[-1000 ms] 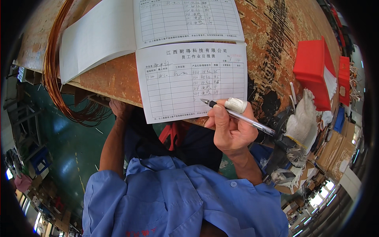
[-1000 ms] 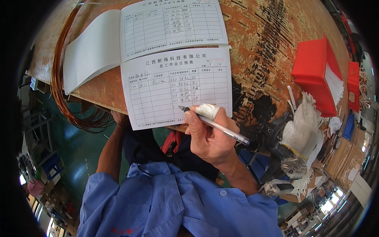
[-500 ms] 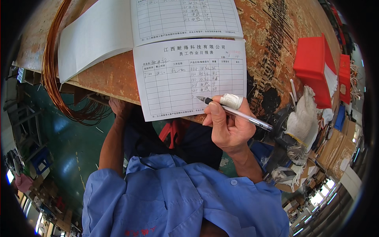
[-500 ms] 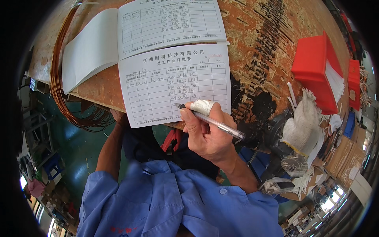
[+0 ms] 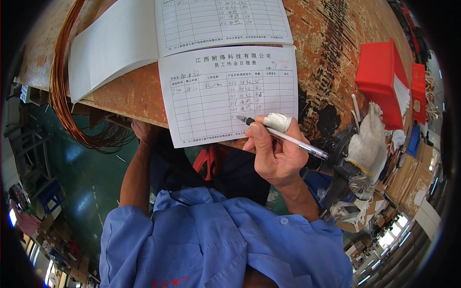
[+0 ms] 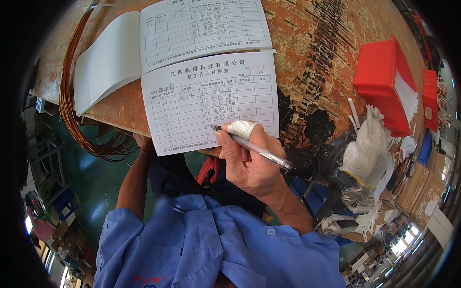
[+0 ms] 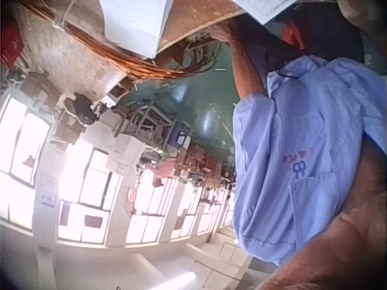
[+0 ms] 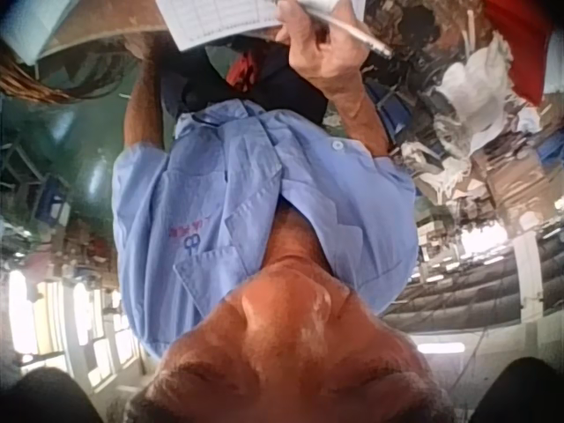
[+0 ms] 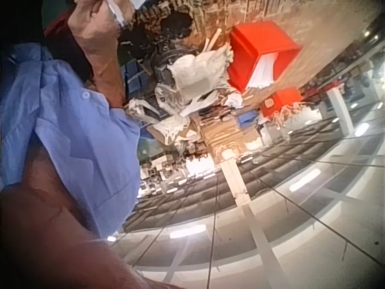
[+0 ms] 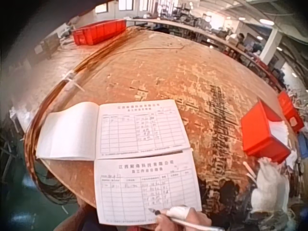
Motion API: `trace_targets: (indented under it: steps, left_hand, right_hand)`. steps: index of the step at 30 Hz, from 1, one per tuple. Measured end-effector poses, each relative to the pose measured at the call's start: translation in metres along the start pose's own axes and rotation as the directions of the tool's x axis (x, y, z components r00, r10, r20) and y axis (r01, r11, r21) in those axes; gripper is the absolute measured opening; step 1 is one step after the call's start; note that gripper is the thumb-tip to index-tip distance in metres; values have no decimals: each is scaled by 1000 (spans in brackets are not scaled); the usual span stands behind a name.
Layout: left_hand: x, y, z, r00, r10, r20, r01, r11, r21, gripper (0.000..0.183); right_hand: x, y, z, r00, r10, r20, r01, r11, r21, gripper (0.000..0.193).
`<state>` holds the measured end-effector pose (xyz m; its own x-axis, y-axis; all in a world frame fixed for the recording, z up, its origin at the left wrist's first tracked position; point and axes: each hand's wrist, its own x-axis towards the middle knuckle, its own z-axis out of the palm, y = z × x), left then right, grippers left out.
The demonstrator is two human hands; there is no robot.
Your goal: The recorder writes in a production logbook, then organizes industrial components and copper wire on a workbench.
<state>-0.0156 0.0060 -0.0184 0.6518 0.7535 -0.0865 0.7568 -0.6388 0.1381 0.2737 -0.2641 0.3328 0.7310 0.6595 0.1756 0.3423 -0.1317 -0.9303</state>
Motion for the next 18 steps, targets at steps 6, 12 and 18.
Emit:
trace_targets:
  steps: [6,12,18]
  left_hand:
    - [-4,-11,10,986,84,-142,-62,986,152,74]
    - [-3,11,-19,997,1,-73,4,997,73,70]
    - [-1,15,-27,999,22,-27,-21,999,39,68]
  right_hand:
    - [2,-1,-1,999,-7,-38,7,1000,0,18]
    - [-2,-3,-6,999,-17,33,17,1000,-5,13]
    - [-7,0,-15,999,20,-39,-20,1000,3,14]
